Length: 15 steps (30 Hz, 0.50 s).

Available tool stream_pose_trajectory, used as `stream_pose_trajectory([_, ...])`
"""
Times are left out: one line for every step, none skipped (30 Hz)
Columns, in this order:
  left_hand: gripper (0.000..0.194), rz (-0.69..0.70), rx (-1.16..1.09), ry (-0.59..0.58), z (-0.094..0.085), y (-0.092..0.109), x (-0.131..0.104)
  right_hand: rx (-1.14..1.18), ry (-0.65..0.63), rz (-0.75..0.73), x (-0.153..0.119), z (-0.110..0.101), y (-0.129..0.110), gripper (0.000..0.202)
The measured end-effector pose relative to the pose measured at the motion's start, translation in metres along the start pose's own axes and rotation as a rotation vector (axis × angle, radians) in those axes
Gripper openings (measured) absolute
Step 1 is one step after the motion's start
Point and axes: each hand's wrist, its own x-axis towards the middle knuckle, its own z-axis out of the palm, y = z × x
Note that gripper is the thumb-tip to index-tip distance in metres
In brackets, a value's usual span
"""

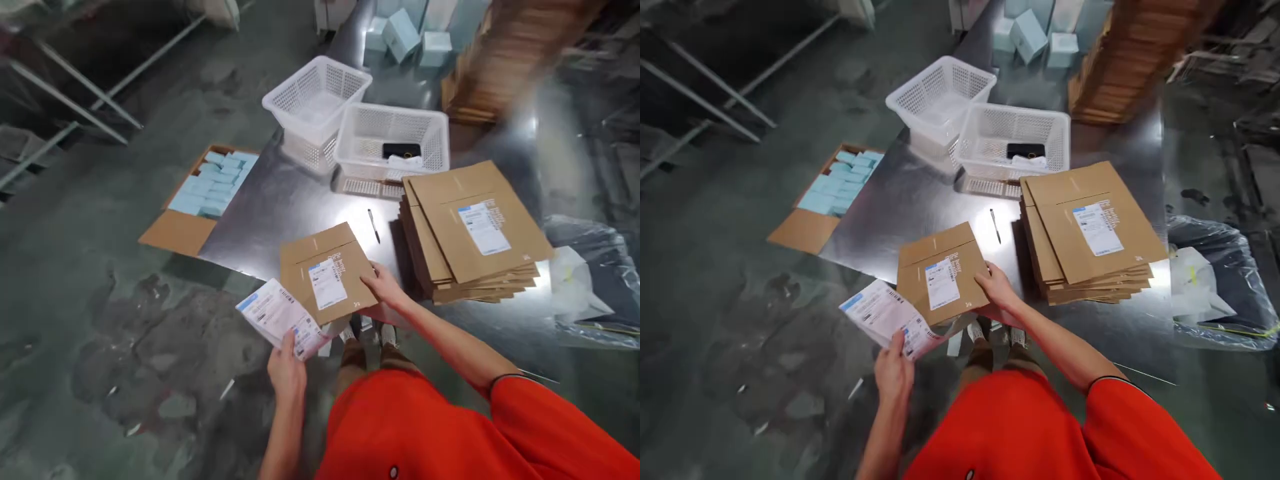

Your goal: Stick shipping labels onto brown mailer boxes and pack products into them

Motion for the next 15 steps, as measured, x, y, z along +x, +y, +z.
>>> stream_pose_trajectory([0.015,0.002,-0.029,-0.024,0.001,0.006,-0.011,0.075,-0.014,-0.054,-0.001,-0.019,-0.015,0.048])
stream_pose_trajectory([0.02,-0.002,-0.047,-0.073,0.005,0.012,-0.022,0.111,0.01,-0.127,-0.004,-0.044,-0.029,0.05])
stream_pose_trajectory([0.023,-0.008,-0.062,-0.134,0.011,0.016,-0.033,0.116,0.062,-0.2,-0.009,-0.075,-0.041,0.053])
stream_pose_trajectory([0.026,-0.004,-0.077,-0.187,0.021,0.019,-0.042,0.105,0.126,-0.259,-0.014,-0.111,-0.05,0.056])
stream_pose_trajectory([0.028,0.005,-0.089,-0.235,0.033,0.02,-0.05,0.083,0.187,-0.306,-0.019,-0.151,-0.055,0.058])
stream_pose_trajectory([0.029,0.019,-0.1,-0.284,0.049,0.019,-0.056,0.054,0.241,-0.338,-0.024,-0.192,-0.056,0.059])
stream_pose_trajectory([0.03,0.029,-0.106,-0.346,0.068,0.016,-0.062,0.014,0.28,-0.352,-0.026,-0.232,-0.054,0.06])
stream_pose_trajectory([0.031,0.03,-0.103,-0.425,0.089,0.013,-0.066,-0.042,0.298,-0.353,-0.026,-0.269,-0.048,0.059])
stream_pose_trajectory([0.032,0.015,-0.086,-0.513,0.113,0.008,-0.07,-0.118,0.302,-0.337,-0.023,-0.301,-0.039,0.057])
stream_pose_trajectory([0.033,-0.012,-0.062,-0.607,0.138,0.002,-0.073,-0.213,0.304,-0.307,-0.018,-0.326,-0.027,0.055])
stream_pose_trajectory([0.032,-0.046,-0.032,-0.696,0.164,-0.004,-0.076,-0.316,0.317,-0.27,-0.011,-0.346,-0.014,0.053])
stream_pose_trajectory([0.03,-0.07,-0.006,-0.76,0.189,-0.012,-0.079,-0.412,0.35,-0.229,-0.004,-0.358,-0.001,0.052])
stream_pose_trajectory([0.028,-0.079,0.015,-0.798,0.213,-0.019,-0.081,-0.48,0.393,-0.184,0.003,-0.365,0.013,0.053])
stream_pose_trajectory([0.026,-0.074,0.033,-0.813,0.235,-0.027,-0.084,-0.507,0.432,-0.139,0.01,-0.368,0.025,0.054])
stream_pose_trajectory([0.024,-0.061,0.049,-0.814,0.254,-0.035,-0.087,-0.49,0.458,-0.099,0.015,-0.366,0.036,0.056])
